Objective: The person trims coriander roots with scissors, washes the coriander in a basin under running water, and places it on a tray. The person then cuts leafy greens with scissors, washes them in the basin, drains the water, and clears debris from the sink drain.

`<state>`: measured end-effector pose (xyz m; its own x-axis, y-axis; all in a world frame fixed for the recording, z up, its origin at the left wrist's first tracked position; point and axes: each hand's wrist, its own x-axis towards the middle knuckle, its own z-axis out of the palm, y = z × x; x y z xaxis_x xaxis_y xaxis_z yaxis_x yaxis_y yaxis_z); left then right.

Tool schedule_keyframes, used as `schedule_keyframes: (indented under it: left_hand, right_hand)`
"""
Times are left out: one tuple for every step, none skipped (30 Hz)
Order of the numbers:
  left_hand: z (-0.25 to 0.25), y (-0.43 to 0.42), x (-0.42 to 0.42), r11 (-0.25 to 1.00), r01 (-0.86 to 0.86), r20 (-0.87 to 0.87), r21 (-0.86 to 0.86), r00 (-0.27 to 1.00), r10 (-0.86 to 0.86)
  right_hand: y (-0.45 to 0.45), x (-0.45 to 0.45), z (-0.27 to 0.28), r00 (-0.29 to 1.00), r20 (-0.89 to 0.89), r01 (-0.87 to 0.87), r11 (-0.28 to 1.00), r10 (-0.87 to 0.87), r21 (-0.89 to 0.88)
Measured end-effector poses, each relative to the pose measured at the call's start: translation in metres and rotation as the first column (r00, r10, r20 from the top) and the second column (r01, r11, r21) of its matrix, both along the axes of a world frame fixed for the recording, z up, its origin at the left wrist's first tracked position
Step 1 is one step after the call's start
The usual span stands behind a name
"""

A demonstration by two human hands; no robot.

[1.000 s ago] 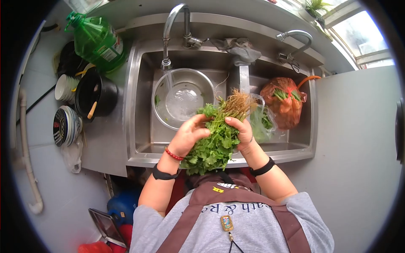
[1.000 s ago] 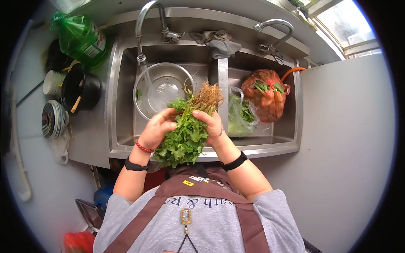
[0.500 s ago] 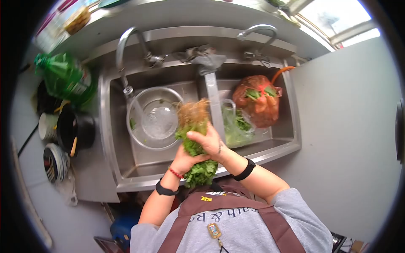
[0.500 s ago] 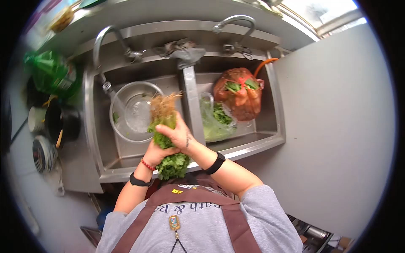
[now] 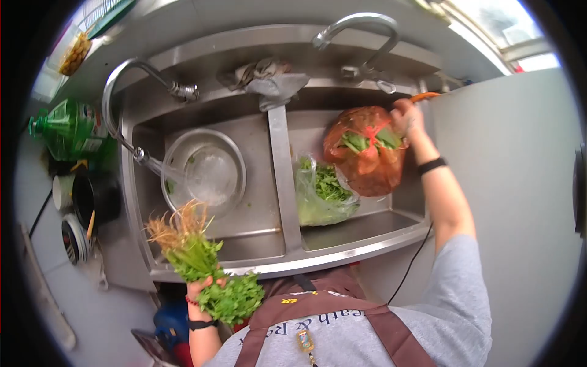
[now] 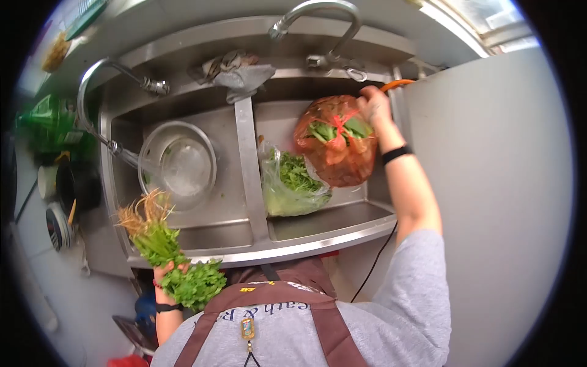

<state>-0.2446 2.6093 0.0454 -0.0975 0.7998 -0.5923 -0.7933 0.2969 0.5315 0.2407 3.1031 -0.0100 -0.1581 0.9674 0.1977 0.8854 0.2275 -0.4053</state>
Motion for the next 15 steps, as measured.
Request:
schedule_keyframes:
  left_hand:
    - [0.004,-0.022,0.006,0.999,-0.028,0.014,-0.038,0.999,0.028]
    - [0.008,-0.043,0.011,0.996,-0.050,0.031,-0.073,0.998,0.052]
    - [0.010,-0.060,0.022,0.985,-0.133,0.013,-0.111,0.991,0.135]
    - [0.018,-0.069,0.041,0.952,-0.245,-0.035,-0.185,0.969,0.243]
    - [0.026,-0.075,0.058,0.934,-0.289,-0.052,-0.211,0.957,0.285]
    - [0.036,-0.072,0.075,0.914,-0.332,-0.072,-0.232,0.943,0.324]
    - [0.041,-0.063,0.085,0.925,-0.316,-0.090,-0.211,0.948,0.304]
    - [0.044,-0.056,0.093,0.935,-0.298,-0.109,-0.190,0.953,0.282]
    - [0.047,-0.050,0.100,0.944,-0.279,-0.124,-0.175,0.958,0.260]
    - [0.049,-0.042,0.109,0.946,-0.282,-0.068,-0.158,0.959,0.275]
    - [0.052,-0.033,0.116,0.946,-0.289,-0.013,-0.149,0.957,0.290]
    - [0.056,-0.030,0.120,0.945,-0.297,0.042,-0.138,0.951,0.305]
    - [0.044,-0.053,0.112,0.929,-0.330,-0.071,-0.169,0.944,0.323]
    - [0.049,-0.050,0.115,0.907,-0.366,-0.125,-0.209,0.930,0.347]
    - [0.050,-0.042,0.118,0.883,-0.404,-0.176,-0.240,0.912,0.370]
  right_hand:
    - [0.027,0.017,-0.013,0.999,0.047,0.021,1.000,-0.020,-0.015]
    - [0.049,0.026,-0.020,0.994,0.099,0.047,0.999,-0.044,-0.025]
    - [0.068,0.029,-0.029,0.986,0.155,0.060,0.998,-0.063,0.023]
    - [0.085,0.033,-0.042,0.973,0.211,0.074,0.994,-0.088,0.076]
    - [0.102,0.038,-0.058,0.976,0.216,-0.021,0.987,-0.014,0.160]
    - [0.120,0.044,-0.077,0.973,0.223,-0.113,0.963,0.057,0.246]
    - [0.136,0.044,-0.092,0.965,0.233,-0.198,0.922,0.123,0.333]
    - [0.153,0.045,-0.106,0.947,0.293,-0.194,0.959,0.129,0.206]
    - [0.167,0.045,-0.113,0.924,0.353,-0.183,0.981,0.147,0.070]
    - [0.174,0.046,-0.117,0.894,0.409,-0.164,0.984,0.180,-0.074]
    - [0.173,0.042,-0.117,0.879,0.452,-0.144,0.988,0.154,-0.058]
    - [0.173,0.036,-0.111,0.860,0.495,-0.124,0.991,0.128,-0.041]
    - [0.176,0.035,-0.108,0.844,0.525,-0.133,0.991,0.109,0.008]
    - [0.173,0.034,-0.106,0.833,0.538,-0.173,0.984,0.128,0.034]
    - [0.172,0.033,-0.101,0.820,0.553,-0.216,0.974,0.144,0.068]
